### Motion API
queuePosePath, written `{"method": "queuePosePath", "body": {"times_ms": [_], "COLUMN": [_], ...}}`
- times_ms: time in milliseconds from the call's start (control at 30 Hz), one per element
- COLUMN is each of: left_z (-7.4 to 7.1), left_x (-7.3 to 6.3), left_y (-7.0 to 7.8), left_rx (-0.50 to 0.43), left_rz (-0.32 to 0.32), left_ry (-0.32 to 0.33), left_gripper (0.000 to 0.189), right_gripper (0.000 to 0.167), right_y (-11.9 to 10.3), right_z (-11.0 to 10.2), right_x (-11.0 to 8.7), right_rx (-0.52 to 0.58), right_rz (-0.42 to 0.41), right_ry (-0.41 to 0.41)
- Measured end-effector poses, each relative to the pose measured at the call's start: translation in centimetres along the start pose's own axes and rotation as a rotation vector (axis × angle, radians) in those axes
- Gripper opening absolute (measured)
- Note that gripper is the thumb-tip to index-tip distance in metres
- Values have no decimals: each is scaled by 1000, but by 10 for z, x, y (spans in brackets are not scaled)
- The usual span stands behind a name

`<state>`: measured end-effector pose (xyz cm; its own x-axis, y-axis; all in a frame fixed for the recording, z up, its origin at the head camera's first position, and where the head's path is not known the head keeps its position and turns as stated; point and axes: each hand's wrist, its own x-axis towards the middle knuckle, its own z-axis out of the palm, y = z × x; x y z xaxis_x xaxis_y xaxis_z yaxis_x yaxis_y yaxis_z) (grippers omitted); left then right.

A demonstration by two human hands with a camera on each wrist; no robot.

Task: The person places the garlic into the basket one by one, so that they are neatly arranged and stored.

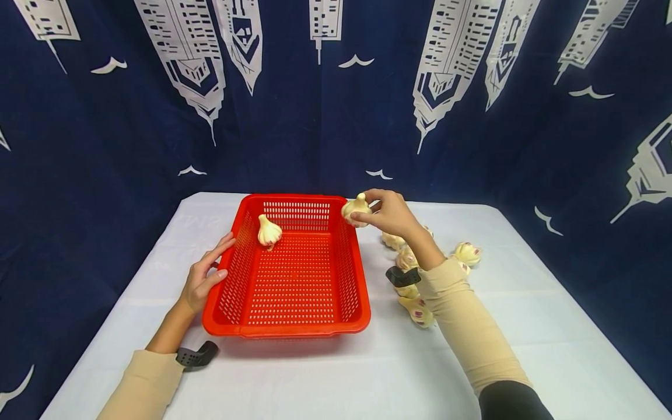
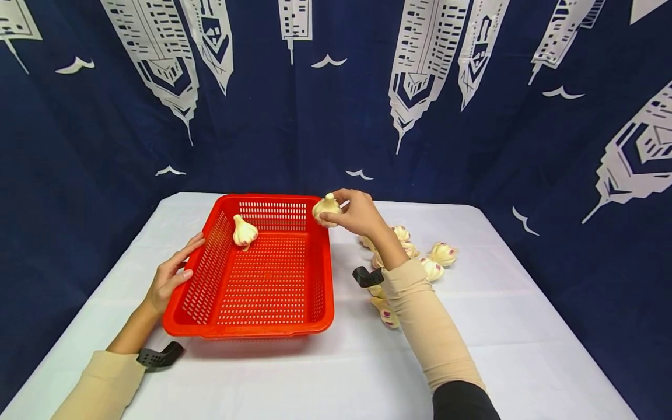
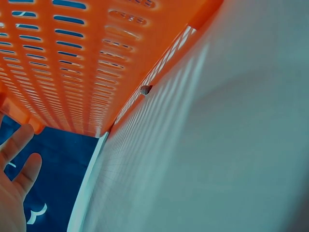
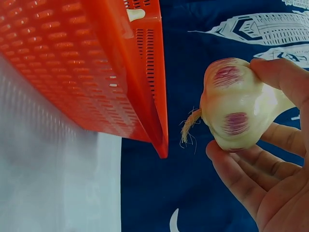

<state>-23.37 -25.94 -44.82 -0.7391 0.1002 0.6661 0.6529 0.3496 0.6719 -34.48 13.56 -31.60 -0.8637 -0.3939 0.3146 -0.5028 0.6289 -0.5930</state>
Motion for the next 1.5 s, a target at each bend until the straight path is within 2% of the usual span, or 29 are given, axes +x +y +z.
{"method": "queuePosePath", "body": {"times_ms": [700,1167,1367,1500], "left_z": [-1,-1,-1,-1], "left_x": [0,0,0,1], "left_y": [-2,0,0,-1], "left_rx": [-16,-4,-5,-12], "left_rz": [24,-2,3,32], "left_ry": [-10,-16,-14,-8], "left_gripper": [61,61,61,61], "right_gripper": [46,40,44,48], "right_y": [-24,-38,-45,-50], "right_z": [24,38,43,46], "right_x": [14,21,24,27], "right_rx": [32,11,10,-18], "right_rz": [-33,-91,-83,-74], "right_ry": [-50,-43,-68,-87]}}
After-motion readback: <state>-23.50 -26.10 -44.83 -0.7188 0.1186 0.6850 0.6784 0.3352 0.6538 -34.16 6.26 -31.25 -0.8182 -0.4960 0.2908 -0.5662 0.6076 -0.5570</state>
